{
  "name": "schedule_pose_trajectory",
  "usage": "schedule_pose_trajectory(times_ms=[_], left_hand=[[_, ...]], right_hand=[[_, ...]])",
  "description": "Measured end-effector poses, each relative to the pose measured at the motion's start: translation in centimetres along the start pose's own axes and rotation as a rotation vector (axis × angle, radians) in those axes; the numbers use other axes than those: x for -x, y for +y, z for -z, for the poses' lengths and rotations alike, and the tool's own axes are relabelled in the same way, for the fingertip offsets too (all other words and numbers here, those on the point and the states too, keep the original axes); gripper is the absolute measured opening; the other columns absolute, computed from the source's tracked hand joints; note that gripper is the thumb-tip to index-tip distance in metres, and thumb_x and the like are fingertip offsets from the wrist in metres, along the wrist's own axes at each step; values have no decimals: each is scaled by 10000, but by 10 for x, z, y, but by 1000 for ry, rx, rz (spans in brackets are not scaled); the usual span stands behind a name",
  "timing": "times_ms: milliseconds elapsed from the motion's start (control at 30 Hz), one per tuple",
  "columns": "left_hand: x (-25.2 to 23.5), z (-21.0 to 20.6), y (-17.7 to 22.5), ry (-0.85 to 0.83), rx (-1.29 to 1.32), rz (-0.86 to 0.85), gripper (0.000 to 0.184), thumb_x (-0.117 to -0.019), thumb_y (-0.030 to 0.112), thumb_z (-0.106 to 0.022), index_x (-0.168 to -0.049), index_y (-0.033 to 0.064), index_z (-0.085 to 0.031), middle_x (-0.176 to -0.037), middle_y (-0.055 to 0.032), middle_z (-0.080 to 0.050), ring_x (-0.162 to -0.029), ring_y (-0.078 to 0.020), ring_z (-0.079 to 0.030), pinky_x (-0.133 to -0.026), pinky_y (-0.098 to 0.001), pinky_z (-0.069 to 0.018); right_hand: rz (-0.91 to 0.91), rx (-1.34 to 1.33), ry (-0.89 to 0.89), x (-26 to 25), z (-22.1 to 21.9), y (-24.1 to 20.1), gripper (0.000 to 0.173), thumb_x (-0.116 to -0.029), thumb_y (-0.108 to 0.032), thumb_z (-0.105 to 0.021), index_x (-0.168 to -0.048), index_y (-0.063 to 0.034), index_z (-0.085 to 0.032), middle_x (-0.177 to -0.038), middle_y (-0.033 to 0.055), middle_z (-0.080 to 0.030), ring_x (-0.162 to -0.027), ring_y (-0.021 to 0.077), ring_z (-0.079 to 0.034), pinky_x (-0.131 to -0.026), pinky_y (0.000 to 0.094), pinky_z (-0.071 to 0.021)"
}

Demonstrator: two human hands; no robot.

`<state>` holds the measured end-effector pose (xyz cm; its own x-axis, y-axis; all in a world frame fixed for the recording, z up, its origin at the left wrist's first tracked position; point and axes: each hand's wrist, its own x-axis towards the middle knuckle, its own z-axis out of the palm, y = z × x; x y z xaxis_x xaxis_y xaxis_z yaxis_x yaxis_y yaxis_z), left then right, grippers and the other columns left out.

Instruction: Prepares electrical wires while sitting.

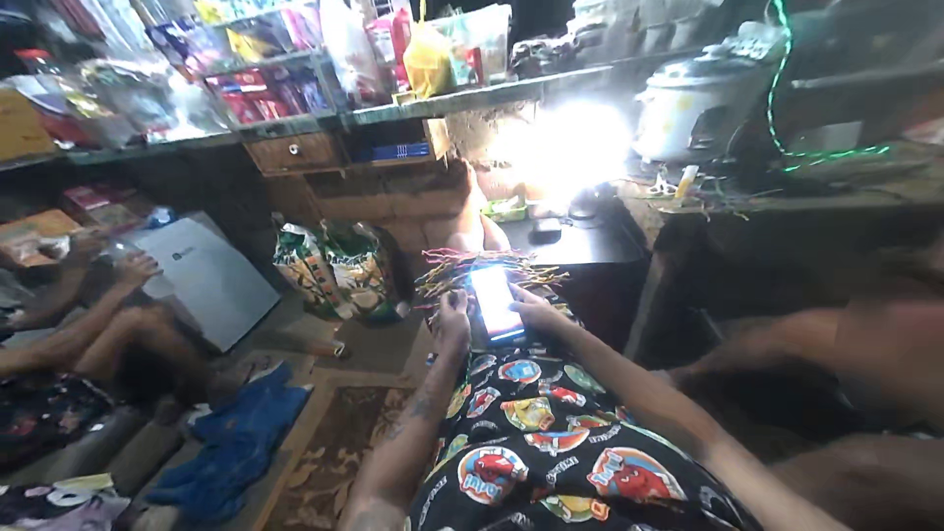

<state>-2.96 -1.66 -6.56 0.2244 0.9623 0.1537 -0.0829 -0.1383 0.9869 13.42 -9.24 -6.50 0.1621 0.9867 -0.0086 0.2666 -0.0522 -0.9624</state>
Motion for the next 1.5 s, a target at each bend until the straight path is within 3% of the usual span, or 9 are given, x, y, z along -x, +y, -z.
schedule_pose_trajectory(times_ms=[200, 367, 533, 733, 900, 967, 1067, 1233, 1500], left_hand=[[27, 38, 16, -48, -2, -130, 257, -1058, 212, -556, -1301, 129, -537, -1047, 22, -622, -702, -34, -579, -631, -218, -522], [76, 37, 37, -182, -489, -812, 249, -952, -1, -602, -1182, -18, -699, -1150, -169, -681, -1007, -202, -673, -890, -354, -564], [109, 33, 29, -302, -634, -1105, 171, -969, 45, -619, -1113, 11, -704, -963, -140, -716, -856, -194, -707, -815, -279, -579], [117, 67, 55, -518, -684, -922, 179, -1015, 80, -575, -1124, 44, -712, -1062, -94, -705, -952, -122, -692, -849, -255, -576], [126, 83, 61, -826, -520, -709, 143, -991, 60, -595, -1034, 46, -730, -964, -76, -670, -909, -88, -638, -849, -223, -532], [128, 80, 60, -898, -625, -684, 145, -1006, 73, -575, -1051, 31, -706, -935, -108, -658, -862, -152, -641, -816, -272, -540], [122, 72, 57, -844, -833, -600, 190, -1028, 149, -559, -1102, -2, -648, -968, -135, -677, -817, -214, -673, -758, -375, -572], [117, 57, 57, -700, -888, -606, 153, -979, 117, -643, -1078, 11, -691, -1006, -144, -689, -853, -246, -700, -763, -418, -590], [122, 78, 61, -743, -258, -174, 127, -994, 48, -520, -1060, 62, -627, -894, 68, -667, -736, 33, -601, -686, -163, -527]], right_hand=[[115, 311, 167, 31, 15, 13, 397, -1072, -301, -512, -1406, -109, -606, -1470, 216, -513, -1293, 398, -536, -1062, 606, -425], [272, 44, 4, 86, -3, -4, 386, -1073, -287, -439, -1296, -59, -656, -1192, 73, -682, -1011, 118, -658, -895, 341, -554], [253, -97, -71, 126, -14, -19, 272, -1059, -225, -489, -1035, -28, -675, -866, -48, -676, -766, -22, -641, -729, 185, -560], [573, 251, -285, 132, -15, -6, 316, -1050, -224, -505, -1095, -8, -732, -1056, 96, -711, -1032, 118, -632, -956, 310, -481], [445, 149, -219, 127, -7, -7, 275, -1039, -217, -527, -1005, -28, -724, -838, -27, -645, -705, -48, -568, -654, 132, -492], [555, 299, -94, 125, -1, -7, 254, -1001, -226, -578, -951, -70, -772, -831, -28, -660, -777, 1, -595, -736, 191, -504], [724, 534, 115, 130, 6, -14, 244, -947, -333, -646, -878, -152, -795, -842, -22, -695, -863, 131, -625, -849, 403, -466], [912, 876, 204, 170, -1, -38, 311, -1011, -367, -557, -912, -185, -789, -829, 8, -678, -811, 186, -624, -797, 401, -455], [726, 688, 174, 143, 28, -4, 249, -963, -300, -622, -939, -124, -796, -967, 77, -710, -907, 256, -663, -842, 529, -486]])
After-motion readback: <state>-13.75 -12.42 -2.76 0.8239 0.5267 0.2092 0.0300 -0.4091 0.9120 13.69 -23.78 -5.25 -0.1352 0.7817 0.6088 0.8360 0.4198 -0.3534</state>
